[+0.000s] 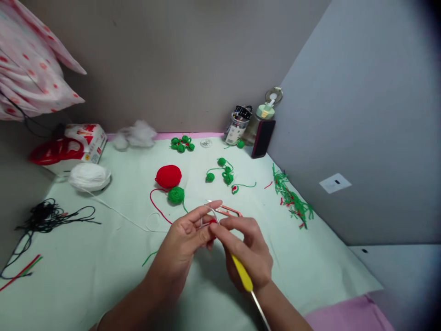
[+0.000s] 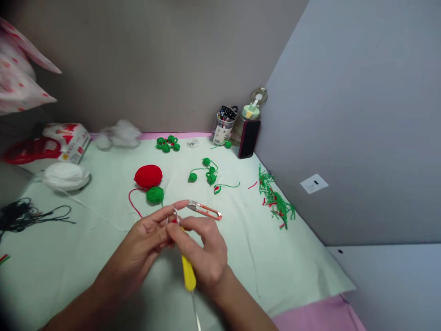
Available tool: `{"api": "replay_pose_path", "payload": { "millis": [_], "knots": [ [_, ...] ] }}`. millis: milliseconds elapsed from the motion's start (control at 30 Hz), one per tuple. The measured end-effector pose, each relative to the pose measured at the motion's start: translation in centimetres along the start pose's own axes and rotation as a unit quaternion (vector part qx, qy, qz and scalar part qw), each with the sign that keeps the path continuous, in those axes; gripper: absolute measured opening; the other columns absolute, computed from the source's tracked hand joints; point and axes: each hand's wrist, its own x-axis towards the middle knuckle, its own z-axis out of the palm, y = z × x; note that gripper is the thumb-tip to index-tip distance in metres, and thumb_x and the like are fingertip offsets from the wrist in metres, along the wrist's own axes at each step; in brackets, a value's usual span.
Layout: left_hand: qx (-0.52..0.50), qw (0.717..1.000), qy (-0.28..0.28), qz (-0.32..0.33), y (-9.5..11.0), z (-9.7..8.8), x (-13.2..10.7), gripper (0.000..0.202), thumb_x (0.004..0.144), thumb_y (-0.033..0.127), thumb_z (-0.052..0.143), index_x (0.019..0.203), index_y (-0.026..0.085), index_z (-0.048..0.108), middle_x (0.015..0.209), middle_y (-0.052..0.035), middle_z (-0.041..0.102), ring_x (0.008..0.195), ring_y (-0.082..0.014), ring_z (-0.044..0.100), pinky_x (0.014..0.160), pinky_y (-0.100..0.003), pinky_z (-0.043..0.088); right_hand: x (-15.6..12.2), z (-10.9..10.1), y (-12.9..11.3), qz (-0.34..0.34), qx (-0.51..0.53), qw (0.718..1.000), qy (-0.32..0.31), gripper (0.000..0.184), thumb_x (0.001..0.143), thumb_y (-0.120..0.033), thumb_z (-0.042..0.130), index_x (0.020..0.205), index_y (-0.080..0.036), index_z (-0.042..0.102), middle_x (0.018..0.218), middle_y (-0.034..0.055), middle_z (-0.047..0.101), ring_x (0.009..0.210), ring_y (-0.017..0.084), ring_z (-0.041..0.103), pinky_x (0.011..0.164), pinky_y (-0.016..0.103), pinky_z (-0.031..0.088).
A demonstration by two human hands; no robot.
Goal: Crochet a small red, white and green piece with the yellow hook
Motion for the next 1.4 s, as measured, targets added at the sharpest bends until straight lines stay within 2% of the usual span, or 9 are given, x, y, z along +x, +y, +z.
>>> {"api": "replay_pose_path", "payload": {
  "millis": [133,367,600,733,800,967,1100,1233,1400],
  "knots": [
    [-0.036,0.998,-0.030,-0.042,0.3,0.1,-0.2,0.039,0.078,0.032,0.091,0.116,0.027,0.084,0.085,0.0007,0.065,0.066,-0.0073,0.047,0.065,-0.020,0.042,0.6,-0.2,-0.2,0.040,0.075,0.996,-0.008,0.040,0.097,-0.004,0.062,0.124,-0.031,0.077,0.102,0.0058,0.076,0.091,0.020,0.075,0.073,0.033,0.065],
    [-0.017,0.999,-0.033,-0.033,1.1,-0.1,-0.2,0.039,0.077,0.029,0.090,0.115,0.027,0.084,0.079,0.0013,0.066,0.065,-0.0081,0.050,0.069,-0.022,0.043,1.5,-1.1,-0.2,0.110,0.172,0.979,-0.006,0.027,0.101,-0.014,0.063,0.114,-0.030,0.079,0.094,0.0034,0.079,0.089,0.020,0.074,0.084,0.041,0.063],
    [0.020,0.999,-0.044,-0.016,1.8,-0.4,-0.2,0.029,0.079,0.029,0.088,0.108,0.028,0.087,0.076,0.0003,0.067,0.068,-0.0092,0.051,0.069,-0.021,0.042,1.4,-1.6,0.3,0.207,0.277,0.938,0.020,0.016,0.101,-0.022,0.066,0.102,-0.026,0.081,0.091,0.0035,0.076,0.072,0.016,0.071,0.066,0.033,0.060],
    [0.033,0.998,-0.055,-0.004,1.9,-0.5,-0.2,0.019,0.079,0.028,0.087,0.097,0.027,0.089,0.074,0.0002,0.066,0.070,-0.0109,0.051,0.068,-0.022,0.043,2.1,-1.7,0.4,0.254,0.325,0.910,0.041,0.013,0.097,-0.031,0.072,0.093,-0.022,0.081,0.079,0.0034,0.074,0.057,0.013,0.067,0.050,0.026,0.056],
    [0.033,0.998,-0.054,-0.002,1.6,-0.6,-0.2,0.023,0.078,0.028,0.087,0.101,0.029,0.088,0.074,0.0011,0.065,0.071,-0.0113,0.053,0.070,-0.023,0.045,2.3,-1.7,0.4,0.262,0.338,0.904,0.030,0.015,0.096,-0.033,0.072,0.091,-0.022,0.080,0.076,0.0029,0.074,0.054,0.013,0.065,0.049,0.026,0.055],
    [0.059,0.997,-0.048,0.019,0.4,-0.8,0.0,0.039,0.079,0.025,0.089,0.116,0.035,0.083,0.088,0.0006,0.072,0.089,-0.0149,0.063,0.089,-0.028,0.049,2.0,-1.1,0.4,0.191,0.252,0.948,-0.022,0.013,0.098,-0.033,0.071,0.095,-0.026,0.081,0.088,0.0056,0.080,0.085,0.021,0.073,0.075,0.038,0.061],
    [0.065,0.997,-0.022,0.042,0.3,-0.9,-0.1,0.036,0.084,0.028,0.087,0.119,0.034,0.082,0.089,0.0009,0.070,0.087,-0.0143,0.064,0.086,-0.027,0.052,1.4,-1.0,0.6,0.180,0.226,0.957,-0.022,0.014,0.100,-0.026,0.068,0.101,-0.029,0.081,0.094,0.0039,0.081,0.090,0.021,0.073,0.081,0.040,0.060],
    [0.070,0.995,-0.036,0.061,0.6,-0.9,-0.3,0.029,0.089,0.030,0.082,0.118,0.032,0.082,0.087,0.0013,0.071,0.080,-0.0129,0.066,0.083,-0.026,0.054,1.5,-1.1,0.9,0.207,0.284,0.936,-0.016,0.013,0.100,-0.026,0.068,0.101,-0.029,0.081,0.094,0.0034,0.080,0.087,0.019,0.071,0.075,0.035,0.060],
    [0.077,0.996,-0.032,0.043,0.7,-1.0,-0.2,0.031,0.088,0.027,0.082,0.119,0.033,0.082,0.090,0.0006,0.072,0.084,-0.0147,0.069,0.086,-0.028,0.055,2.2,-0.9,0.8,0.276,0.381,0.883,-0.006,0.012,0.099,-0.032,0.069,0.096,-0.024,0.077,0.086,0.0021,0.077,0.064,0.013,0.066,0.062,0.028,0.058]
  ]
}}
